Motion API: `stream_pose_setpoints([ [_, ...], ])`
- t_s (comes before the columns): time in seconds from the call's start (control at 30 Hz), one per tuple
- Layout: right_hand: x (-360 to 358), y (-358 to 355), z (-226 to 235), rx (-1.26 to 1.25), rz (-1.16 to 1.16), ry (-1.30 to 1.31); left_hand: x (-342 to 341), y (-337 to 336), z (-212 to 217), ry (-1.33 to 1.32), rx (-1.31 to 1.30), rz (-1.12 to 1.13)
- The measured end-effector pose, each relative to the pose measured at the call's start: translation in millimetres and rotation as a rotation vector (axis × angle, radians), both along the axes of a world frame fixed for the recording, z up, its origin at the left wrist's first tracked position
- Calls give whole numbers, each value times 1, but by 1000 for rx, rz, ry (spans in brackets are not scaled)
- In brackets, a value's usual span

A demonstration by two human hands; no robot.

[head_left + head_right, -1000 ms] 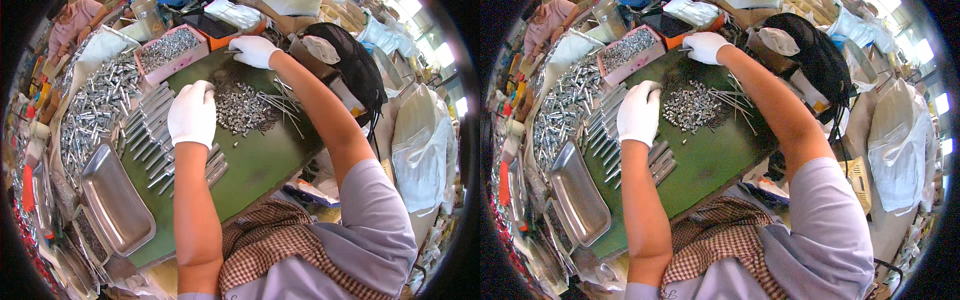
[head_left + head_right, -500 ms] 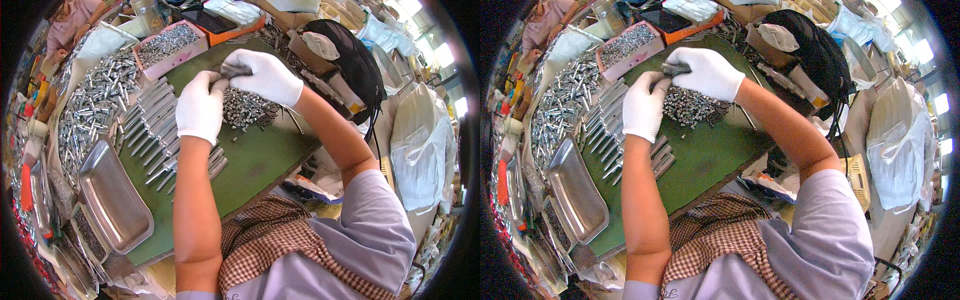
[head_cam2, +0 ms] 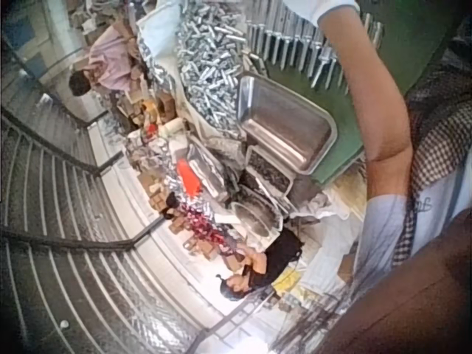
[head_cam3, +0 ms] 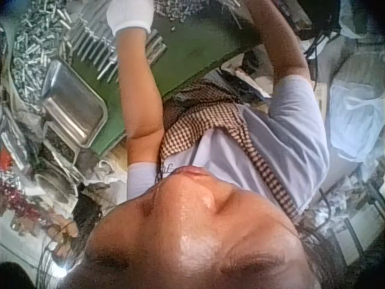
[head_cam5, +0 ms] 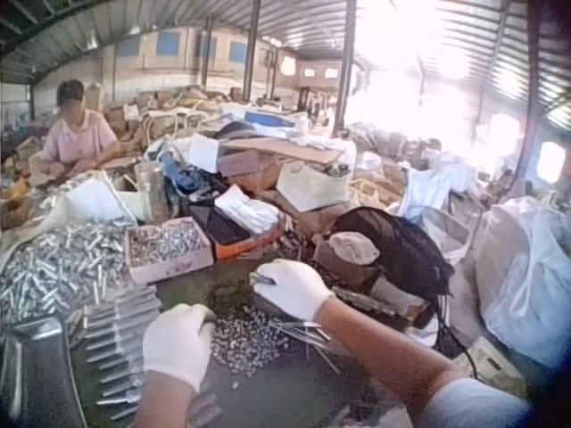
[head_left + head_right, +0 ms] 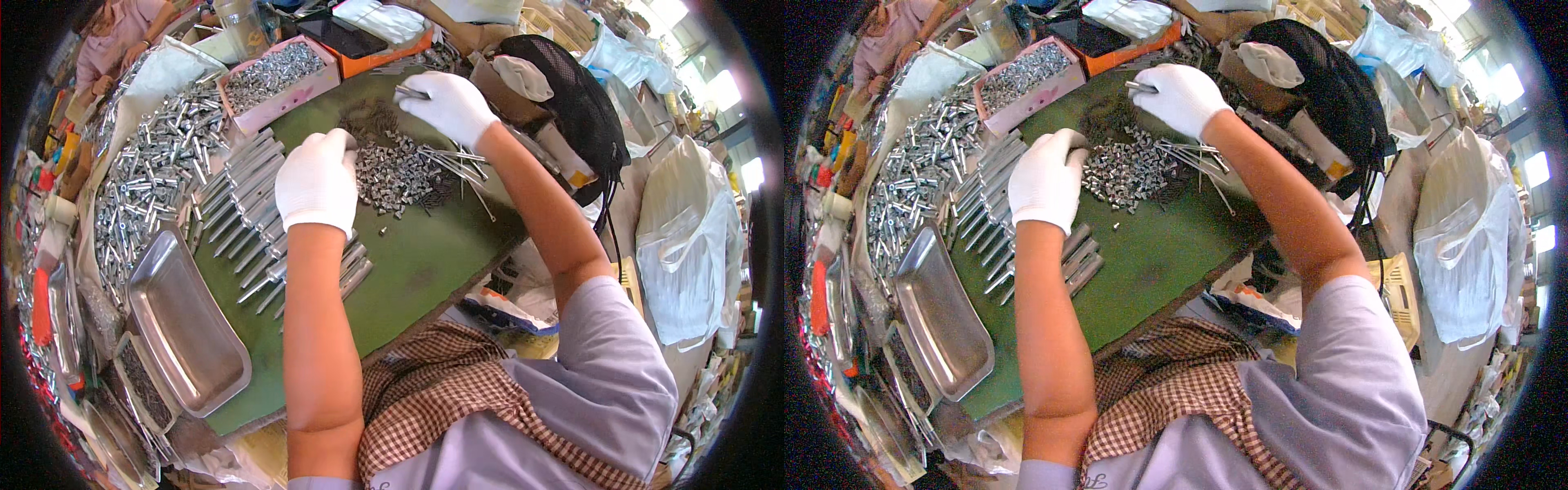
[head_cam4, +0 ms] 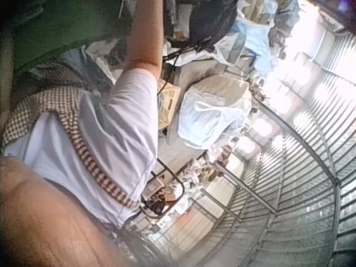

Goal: The person assembles metal expansion anchor components by hand, inserting metal pins and small parts into metal sleeves.

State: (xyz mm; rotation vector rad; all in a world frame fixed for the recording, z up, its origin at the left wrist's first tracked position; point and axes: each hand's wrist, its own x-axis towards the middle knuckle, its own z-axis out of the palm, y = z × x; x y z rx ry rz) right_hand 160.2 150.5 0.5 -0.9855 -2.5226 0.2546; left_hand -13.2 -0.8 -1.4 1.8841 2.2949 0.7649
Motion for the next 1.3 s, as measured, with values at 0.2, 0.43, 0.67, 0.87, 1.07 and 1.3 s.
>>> stream_pose_setpoints([
  [0.2, -35, 51, -16, -29, -1, -255, -6, -1, -1, 14, 51, 92],
  [0.43, -36, 51, -15, -21, 6, -251, -7, 0, -4, 5, 66, 68],
  [0.67, -21, -30, 27, -968, 176, 473, 2, 5, -2, -162, 375, -107],
  [0.87, -12, -47, 38, -1103, 202, 516, 4, 4, 6, -455, 380, -179],
  [1.07, -6, -67, 26, -61, 188, 203, 8, 2, 4, -507, 148, -156],
  [1.3, 17, -72, 5, -268, 91, 172, 20, 3, 1, -189, -14, -249],
])
